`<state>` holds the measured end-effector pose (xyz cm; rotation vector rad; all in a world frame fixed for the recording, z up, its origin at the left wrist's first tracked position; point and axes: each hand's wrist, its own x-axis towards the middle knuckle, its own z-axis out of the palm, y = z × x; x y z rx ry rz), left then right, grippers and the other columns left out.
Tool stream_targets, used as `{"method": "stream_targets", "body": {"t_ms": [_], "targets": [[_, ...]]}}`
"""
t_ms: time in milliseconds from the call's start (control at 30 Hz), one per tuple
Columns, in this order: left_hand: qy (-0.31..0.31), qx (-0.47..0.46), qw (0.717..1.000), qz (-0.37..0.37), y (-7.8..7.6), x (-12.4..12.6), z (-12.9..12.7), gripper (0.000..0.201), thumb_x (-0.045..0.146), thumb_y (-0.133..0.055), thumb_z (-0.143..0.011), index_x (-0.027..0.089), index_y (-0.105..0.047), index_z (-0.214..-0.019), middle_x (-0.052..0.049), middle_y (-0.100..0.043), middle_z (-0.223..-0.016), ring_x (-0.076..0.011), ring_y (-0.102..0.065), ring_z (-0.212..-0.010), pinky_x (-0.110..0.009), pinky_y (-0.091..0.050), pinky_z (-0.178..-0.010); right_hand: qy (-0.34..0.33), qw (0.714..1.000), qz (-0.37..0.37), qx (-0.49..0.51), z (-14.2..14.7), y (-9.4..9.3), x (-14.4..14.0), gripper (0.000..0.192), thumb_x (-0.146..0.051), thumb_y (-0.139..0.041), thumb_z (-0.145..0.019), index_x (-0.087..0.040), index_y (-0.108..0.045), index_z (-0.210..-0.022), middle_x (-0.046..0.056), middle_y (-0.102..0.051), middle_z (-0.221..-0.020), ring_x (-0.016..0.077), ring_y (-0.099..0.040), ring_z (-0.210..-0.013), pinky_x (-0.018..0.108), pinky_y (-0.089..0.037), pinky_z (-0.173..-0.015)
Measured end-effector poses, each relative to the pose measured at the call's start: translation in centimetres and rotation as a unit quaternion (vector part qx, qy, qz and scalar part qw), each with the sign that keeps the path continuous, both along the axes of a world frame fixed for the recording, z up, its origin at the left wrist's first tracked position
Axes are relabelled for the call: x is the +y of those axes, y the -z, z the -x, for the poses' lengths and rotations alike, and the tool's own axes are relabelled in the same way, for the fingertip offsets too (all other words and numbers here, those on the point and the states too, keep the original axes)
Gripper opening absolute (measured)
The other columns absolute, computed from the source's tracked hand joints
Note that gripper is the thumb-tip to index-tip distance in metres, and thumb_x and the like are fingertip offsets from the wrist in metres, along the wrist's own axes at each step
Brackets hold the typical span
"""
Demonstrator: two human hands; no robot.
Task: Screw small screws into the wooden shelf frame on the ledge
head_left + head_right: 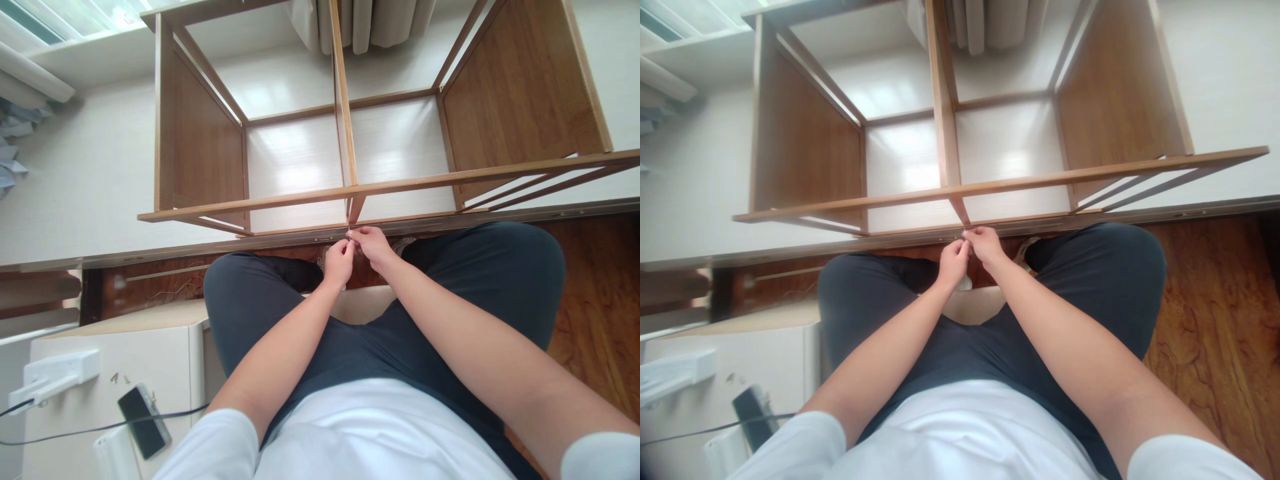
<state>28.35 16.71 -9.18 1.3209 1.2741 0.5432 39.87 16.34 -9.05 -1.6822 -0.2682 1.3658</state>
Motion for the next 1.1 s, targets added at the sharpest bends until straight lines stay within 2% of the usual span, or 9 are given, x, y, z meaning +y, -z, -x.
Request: {"method": "stream_targets", "body": {"t_ms": [133,267,400,533,700,900,1000,1100], "targets": [[-0.035,-0.082,0.992,0.093,0.2,-0.1,-0.3,0.041,0.047,-0.064,-0.089,0.018,-0.058,-0.061,0.001,-0.051,-0.058,-0.0123,-0.045,-0.059,-0.024,-0.034,-0.059,-0.003,1.000,-0.002,0.003,0.1,0.0,0.0,0.024,-0.035,-0.079,-0.065,-0.016,-0.066,-0.070,-0.003,-0.056,-0.053,0.0112,-0.049,-0.051,0.025,-0.042,-0.051],[-0.071,-0.164,0.962,0.208,0.3,-0.2,-0.6,0.044,0.056,-0.068,-0.086,0.018,-0.057,-0.065,0.002,-0.049,-0.057,-0.0088,-0.041,-0.051,-0.021,-0.031,-0.051,-0.012,1.000,-0.002,0.015,0.2,-0.4,-0.1,0.027,-0.038,-0.081,-0.068,-0.018,-0.063,-0.069,-0.005,-0.051,-0.046,0.0111,-0.045,-0.042,0.026,-0.040,-0.044],[-0.075,-0.210,0.944,0.244,0.5,-0.3,-0.6,0.046,0.059,-0.071,-0.082,0.018,-0.055,-0.067,0.003,-0.048,-0.058,-0.0072,-0.041,-0.049,-0.020,-0.029,-0.048,-0.008,0.999,-0.007,0.033,0.3,-0.8,-0.2,0.026,-0.036,-0.080,-0.070,-0.019,-0.060,-0.069,-0.006,-0.049,-0.043,0.0116,-0.044,-0.037,0.025,-0.038,-0.039],[-0.076,-0.206,0.943,0.251,0.6,-0.3,-0.6,0.047,0.060,-0.071,-0.082,0.018,-0.054,-0.067,0.003,-0.047,-0.057,-0.0070,-0.041,-0.049,-0.020,-0.029,-0.048,-0.011,0.999,-0.011,0.045,0.3,-0.6,-0.2,0.028,-0.039,-0.080,-0.071,-0.020,-0.059,-0.068,-0.005,-0.049,-0.040,0.0128,-0.044,-0.036,0.026,-0.038,-0.038],[-0.066,-0.175,0.962,0.199,0.6,-0.3,-0.5,0.044,0.057,-0.067,-0.085,0.018,-0.056,-0.066,0.003,-0.048,-0.056,-0.0081,-0.040,-0.049,-0.021,-0.029,-0.050,-0.008,0.999,-0.011,0.033,0.2,-0.3,-0.2,0.026,-0.036,-0.080,-0.070,-0.019,-0.061,-0.068,-0.005,-0.050,-0.044,0.0122,-0.046,-0.039,0.026,-0.040,-0.041],[-0.029,-0.071,0.996,0.053,0.5,-0.1,-0.2,0.038,0.044,-0.059,-0.091,0.019,-0.058,-0.062,0.002,-0.050,-0.055,-0.0117,-0.042,-0.055,-0.024,-0.031,-0.058,0.014,0.999,-0.003,0.031,0.2,-0.4,0.1,0.015,-0.026,-0.076,-0.068,-0.016,-0.065,-0.068,-0.003,-0.055,-0.051,0.0103,-0.048,-0.047,0.024,-0.040,-0.047],[-0.017,-0.005,1.000,-0.009,0.0,-0.1,-0.1,0.034,0.035,-0.057,-0.091,0.019,-0.059,-0.061,0.002,-0.052,-0.057,-0.0134,-0.045,-0.060,-0.025,-0.031,-0.062,0.016,1.000,0.004,0.025,0.2,-0.7,0.1,0.013,-0.025,-0.075,-0.068,-0.015,-0.067,-0.067,-0.003,-0.057,-0.054,0.0101,-0.050,-0.051,0.024,-0.040,-0.050],[-0.014,0.038,0.999,-0.034,-0.7,-0.1,-0.1,0.031,0.031,-0.059,-0.090,0.020,-0.060,-0.061,0.001,-0.054,-0.059,-0.0149,-0.046,-0.062,-0.026,-0.029,-0.063,0.012,1.000,0.009,0.020,0.1,-1.0,0.1,0.013,-0.025,-0.075,-0.068,-0.014,-0.068,-0.067,-0.003,-0.057,-0.055,0.0101,-0.050,-0.054,0.024,-0.041,-0.053]]}}
